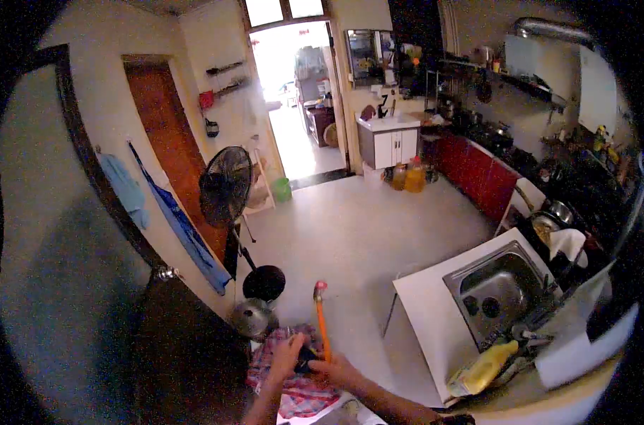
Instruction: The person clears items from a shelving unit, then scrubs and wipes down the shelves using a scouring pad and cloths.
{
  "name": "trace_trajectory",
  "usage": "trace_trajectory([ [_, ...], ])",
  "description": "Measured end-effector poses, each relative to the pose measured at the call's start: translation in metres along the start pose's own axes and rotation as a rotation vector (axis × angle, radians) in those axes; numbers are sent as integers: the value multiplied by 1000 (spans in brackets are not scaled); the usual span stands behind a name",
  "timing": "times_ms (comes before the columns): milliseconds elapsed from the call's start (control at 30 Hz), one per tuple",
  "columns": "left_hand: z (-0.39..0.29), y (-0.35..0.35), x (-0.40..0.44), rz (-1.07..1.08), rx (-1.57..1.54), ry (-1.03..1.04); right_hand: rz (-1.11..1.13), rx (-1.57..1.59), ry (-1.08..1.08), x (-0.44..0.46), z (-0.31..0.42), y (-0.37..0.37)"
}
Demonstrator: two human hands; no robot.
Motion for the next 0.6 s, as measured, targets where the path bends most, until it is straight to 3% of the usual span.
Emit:
trace_trajectory([
  [100, -34, -35, 41, -51, -6, 178, 0, 78, -56, 44, 38, -10],
  [267, -88, -61, 84, -135, -1, 200, -59, 144, -117, 98, 102, -29],
  [333, -75, -38, 119, 110, -467, 7, -105, 199, -207, 119, 137, -37],
  [367, -71, -31, 135, 224, -510, -18, -97, 205, -221, 133, 154, -44],
  [600, -105, -36, 284, 51, -351, 223, -61, 192, -175, 231, 274, -106],
])
Point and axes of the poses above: each hand's wrist, its own x-axis towards the middle knuckle, its own y-axis out of the palm, z = x × y, the point moved 5 cm from there along x, towards the middle knuckle, and after that the axes turned 15 degrees about x, right-handed, at the moved point
